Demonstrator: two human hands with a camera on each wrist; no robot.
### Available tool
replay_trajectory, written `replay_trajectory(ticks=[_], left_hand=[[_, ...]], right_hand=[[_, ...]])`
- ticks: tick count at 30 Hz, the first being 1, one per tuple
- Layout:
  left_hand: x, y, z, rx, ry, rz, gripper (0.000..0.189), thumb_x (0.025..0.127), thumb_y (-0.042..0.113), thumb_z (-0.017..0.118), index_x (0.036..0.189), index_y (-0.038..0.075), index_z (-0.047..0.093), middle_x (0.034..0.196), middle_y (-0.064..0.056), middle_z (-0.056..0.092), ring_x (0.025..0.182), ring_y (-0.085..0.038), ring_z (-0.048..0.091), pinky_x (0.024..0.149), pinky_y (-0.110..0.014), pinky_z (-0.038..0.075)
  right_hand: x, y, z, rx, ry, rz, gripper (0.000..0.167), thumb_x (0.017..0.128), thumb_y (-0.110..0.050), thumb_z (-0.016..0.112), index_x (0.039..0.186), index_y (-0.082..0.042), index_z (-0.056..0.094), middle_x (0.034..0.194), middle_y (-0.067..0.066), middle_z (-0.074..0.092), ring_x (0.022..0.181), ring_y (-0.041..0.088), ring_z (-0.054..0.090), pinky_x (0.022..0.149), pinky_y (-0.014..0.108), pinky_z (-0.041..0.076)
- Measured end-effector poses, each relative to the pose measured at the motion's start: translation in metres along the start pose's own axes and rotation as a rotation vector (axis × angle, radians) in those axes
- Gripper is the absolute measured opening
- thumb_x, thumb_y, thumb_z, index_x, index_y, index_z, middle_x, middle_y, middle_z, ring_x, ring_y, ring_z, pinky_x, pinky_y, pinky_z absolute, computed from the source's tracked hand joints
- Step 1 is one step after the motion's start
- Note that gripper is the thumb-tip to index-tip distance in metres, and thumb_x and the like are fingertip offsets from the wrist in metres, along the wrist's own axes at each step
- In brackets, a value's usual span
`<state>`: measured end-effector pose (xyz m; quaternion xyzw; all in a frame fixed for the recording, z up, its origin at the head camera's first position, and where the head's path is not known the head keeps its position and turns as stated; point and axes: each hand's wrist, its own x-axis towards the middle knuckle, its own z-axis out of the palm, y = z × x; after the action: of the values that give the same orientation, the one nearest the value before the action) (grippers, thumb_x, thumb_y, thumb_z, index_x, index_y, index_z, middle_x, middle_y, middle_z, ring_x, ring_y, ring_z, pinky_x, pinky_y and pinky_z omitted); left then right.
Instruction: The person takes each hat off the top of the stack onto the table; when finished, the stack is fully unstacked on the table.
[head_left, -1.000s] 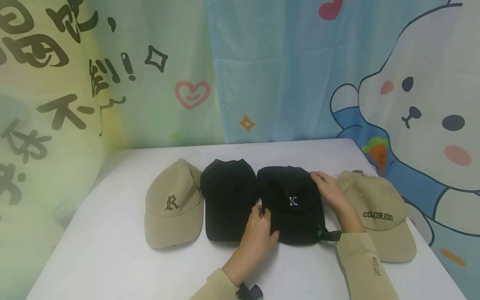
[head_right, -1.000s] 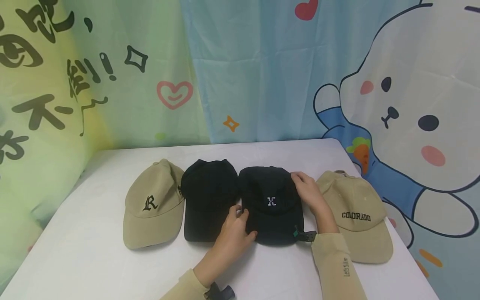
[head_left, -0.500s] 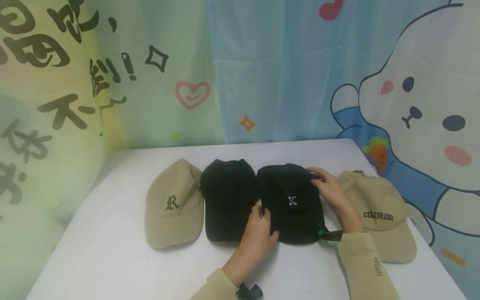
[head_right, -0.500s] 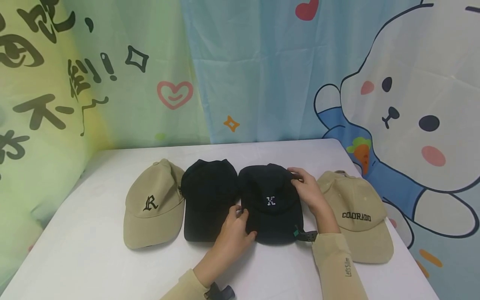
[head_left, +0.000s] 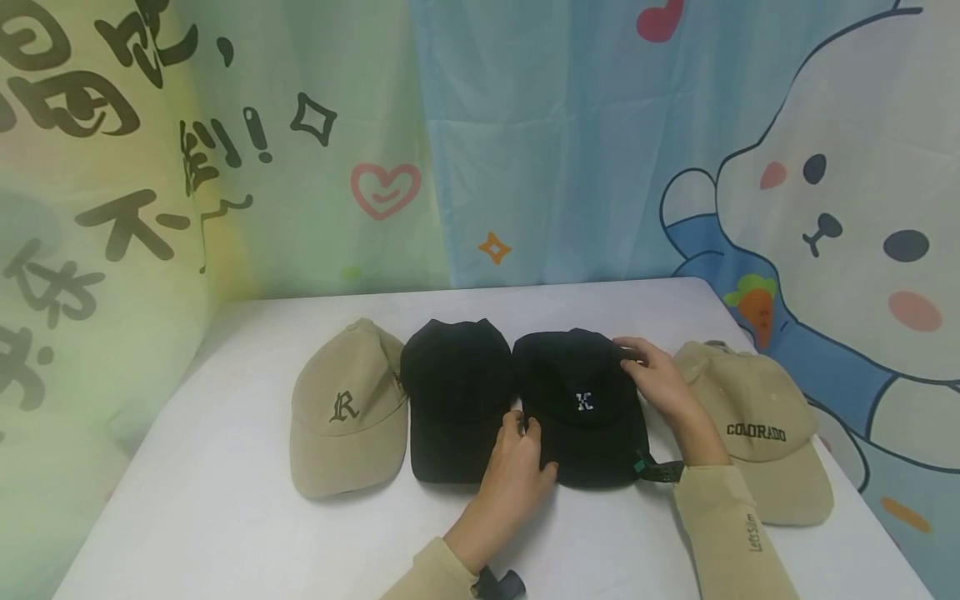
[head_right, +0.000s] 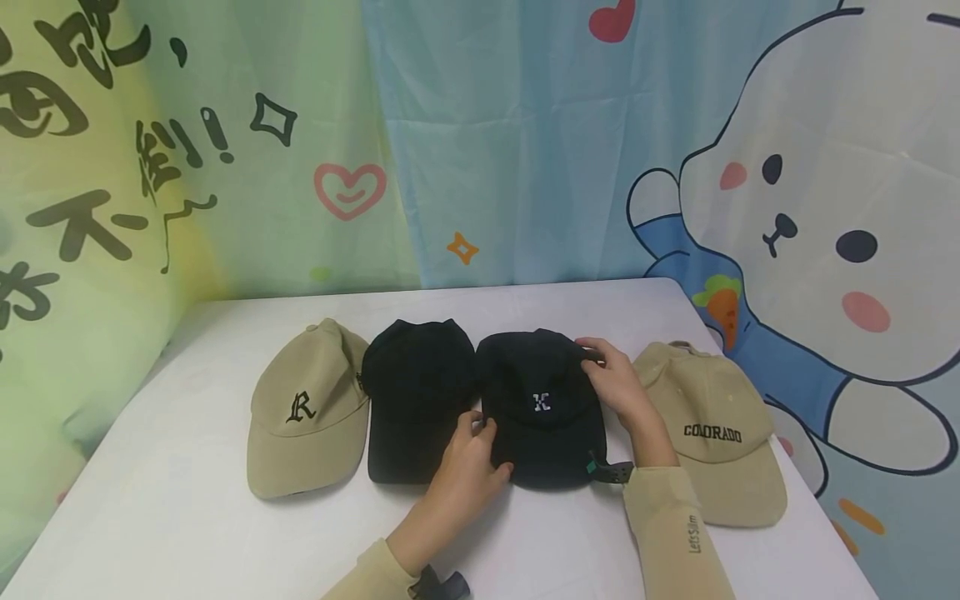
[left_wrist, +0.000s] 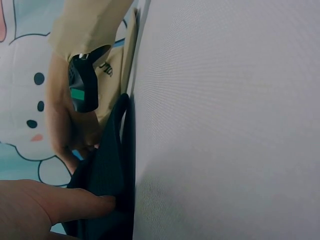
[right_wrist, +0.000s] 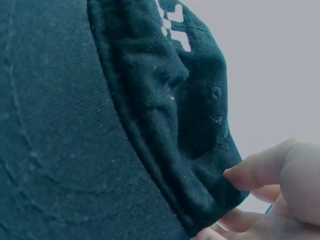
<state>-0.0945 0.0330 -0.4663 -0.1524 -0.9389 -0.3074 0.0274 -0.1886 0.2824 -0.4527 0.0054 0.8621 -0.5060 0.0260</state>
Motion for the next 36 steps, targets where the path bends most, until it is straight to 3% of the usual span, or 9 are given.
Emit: replay_trajectory(ticks=[12, 19, 30, 36], left_hand=[[0.001, 0.000, 0.001, -0.007, -0.003, -0.005, 0.058, 0.080, 0.015, 0.082, 0.126, -0.011, 0.060, 0.135, -0.025, 0.044, 0.114, -0.034, 0.055, 0.094, -0.041, 0.050], [0.000, 0.000, 0.000, -0.005, -0.003, -0.003, 0.058, 0.080, 0.014, 0.082, 0.126, -0.012, 0.059, 0.136, -0.025, 0.043, 0.115, -0.034, 0.054, 0.094, -0.041, 0.049], [0.001, 0.001, -0.001, -0.018, -0.004, -0.010, 0.058, 0.080, 0.014, 0.082, 0.127, -0.012, 0.059, 0.138, -0.026, 0.042, 0.116, -0.034, 0.053, 0.095, -0.042, 0.049], [0.000, 0.002, -0.005, -0.027, 0.004, 0.002, 0.061, 0.081, 0.017, 0.082, 0.129, -0.011, 0.057, 0.142, -0.027, 0.039, 0.122, -0.035, 0.050, 0.097, -0.042, 0.048]], right_hand=[[0.000, 0.001, 0.000, -0.019, -0.004, -0.014, 0.044, 0.102, -0.008, 0.048, 0.144, 0.002, 0.043, 0.143, 0.032, 0.042, 0.129, 0.049, 0.042, 0.104, 0.061, 0.035], [-0.001, -0.002, -0.001, -0.080, -0.039, -0.030, 0.050, 0.101, -0.010, 0.054, 0.146, 0.003, 0.039, 0.143, 0.034, 0.041, 0.127, 0.051, 0.044, 0.102, 0.061, 0.037], [0.003, 0.000, -0.004, -0.166, -0.018, -0.082, 0.055, 0.098, -0.016, 0.060, 0.145, 0.003, 0.040, 0.142, 0.034, 0.043, 0.124, 0.052, 0.047, 0.100, 0.061, 0.038], [-0.006, -0.003, -0.011, -0.110, -0.041, -0.110, 0.062, 0.101, -0.022, 0.059, 0.149, 0.004, 0.031, 0.145, 0.036, 0.037, 0.130, 0.053, 0.039, 0.103, 0.062, 0.035]])
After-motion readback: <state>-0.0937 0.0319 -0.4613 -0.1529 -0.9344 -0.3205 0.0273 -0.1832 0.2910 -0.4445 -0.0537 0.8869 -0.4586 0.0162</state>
